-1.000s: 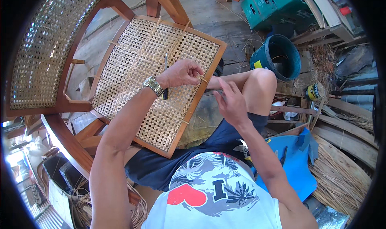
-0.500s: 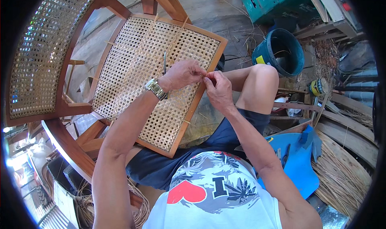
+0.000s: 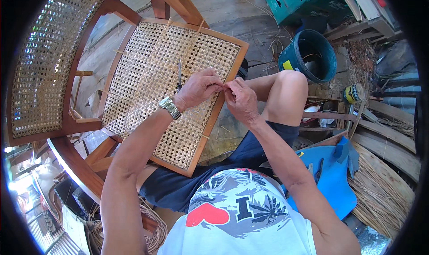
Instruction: Repairing the woven cane seat of a wooden chair using snips, a hammer, and a screwdriver.
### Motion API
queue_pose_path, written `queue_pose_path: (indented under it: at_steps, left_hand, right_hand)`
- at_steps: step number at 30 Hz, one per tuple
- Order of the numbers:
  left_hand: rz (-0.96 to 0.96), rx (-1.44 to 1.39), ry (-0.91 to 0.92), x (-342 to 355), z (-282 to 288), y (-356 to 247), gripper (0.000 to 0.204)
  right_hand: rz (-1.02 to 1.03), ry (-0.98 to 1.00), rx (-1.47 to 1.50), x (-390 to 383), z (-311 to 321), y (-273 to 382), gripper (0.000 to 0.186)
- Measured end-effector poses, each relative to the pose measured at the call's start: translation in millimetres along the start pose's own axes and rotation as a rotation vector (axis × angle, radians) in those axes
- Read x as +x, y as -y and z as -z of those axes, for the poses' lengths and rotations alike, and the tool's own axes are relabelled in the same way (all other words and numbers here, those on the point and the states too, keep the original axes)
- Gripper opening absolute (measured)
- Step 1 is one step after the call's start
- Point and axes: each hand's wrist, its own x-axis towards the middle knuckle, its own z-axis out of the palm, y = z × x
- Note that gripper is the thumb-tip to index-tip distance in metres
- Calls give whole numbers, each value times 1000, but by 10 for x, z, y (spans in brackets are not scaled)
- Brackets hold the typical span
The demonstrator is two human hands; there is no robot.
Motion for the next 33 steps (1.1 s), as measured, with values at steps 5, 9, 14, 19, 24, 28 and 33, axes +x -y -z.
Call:
queue_pose_path:
  at_steps: [5,9,14,19,24,28,33]
  left_hand:
    - [60,-59,4,-3,11,-28,11]
    - [51,-32,20,30,52,-44,12]
    - [-52,51,67,112,135,-21,12]
    - [-69,123,214,214,180,-54,8]
    - [-53,165,255,274,203,-87,7]
    - [13,160,299,304,249,-135,11]
    - [51,283,321,372,155,-226,9]
  right_hand:
    - [169,-20,-62,3,11,-74,10]
    - [264,9,-84,41,42,-86,9]
    - [169,176,106,268,240,-272,7]
    - [79,131,-8,822,710,-687,13]
    - [62,230,5,875,677,-861,13]
    - [-25,329,-18,832,632,-842,14]
    - [16,318,-25,798,603,-870,14]
